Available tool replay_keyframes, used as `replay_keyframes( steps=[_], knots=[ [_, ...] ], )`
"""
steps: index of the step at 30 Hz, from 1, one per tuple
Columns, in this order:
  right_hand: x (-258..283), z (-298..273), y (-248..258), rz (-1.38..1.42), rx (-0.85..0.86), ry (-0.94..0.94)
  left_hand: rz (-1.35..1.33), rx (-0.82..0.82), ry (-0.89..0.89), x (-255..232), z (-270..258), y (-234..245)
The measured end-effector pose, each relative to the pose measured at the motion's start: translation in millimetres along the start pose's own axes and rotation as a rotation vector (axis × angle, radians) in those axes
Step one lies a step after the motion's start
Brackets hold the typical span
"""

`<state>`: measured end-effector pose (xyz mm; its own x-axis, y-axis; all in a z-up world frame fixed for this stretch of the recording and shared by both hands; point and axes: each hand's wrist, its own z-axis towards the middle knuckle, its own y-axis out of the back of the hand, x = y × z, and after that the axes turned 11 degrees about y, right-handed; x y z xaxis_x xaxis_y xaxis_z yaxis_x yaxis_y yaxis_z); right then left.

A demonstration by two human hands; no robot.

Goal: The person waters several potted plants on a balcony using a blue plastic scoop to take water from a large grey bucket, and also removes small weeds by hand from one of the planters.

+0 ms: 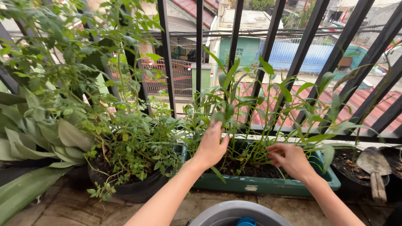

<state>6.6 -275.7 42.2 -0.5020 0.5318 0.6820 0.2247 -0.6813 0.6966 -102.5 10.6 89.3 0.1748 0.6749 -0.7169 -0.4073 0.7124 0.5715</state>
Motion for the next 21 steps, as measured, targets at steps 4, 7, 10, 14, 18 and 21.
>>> replay_keyframes(
  steps=[4,7,10,14,18,21],
  knots=[
    [-18,1,-19,-0.107,0.333,-0.165,0.018,-0.047,-0.024,-21,1,22],
    [-39,8,-43,-0.229,0.424,-0.008,-0.002,-0.021,-0.051,-41,-2,45],
    [-48,15,-67,-0.043,0.426,-0.014,-0.07,0.056,0.093,-57,-3,62],
    [-44,18,-92,-0.038,0.27,0.075,-0.051,0.01,0.016,-61,-2,75],
    [-50,23,-101,0.017,0.292,0.111,-0.031,0.013,-0.064,-61,-9,81],
    [-54,19,-96,-0.145,0.424,0.12,-0.007,0.023,-0.109,-62,-13,85]
  ],
)
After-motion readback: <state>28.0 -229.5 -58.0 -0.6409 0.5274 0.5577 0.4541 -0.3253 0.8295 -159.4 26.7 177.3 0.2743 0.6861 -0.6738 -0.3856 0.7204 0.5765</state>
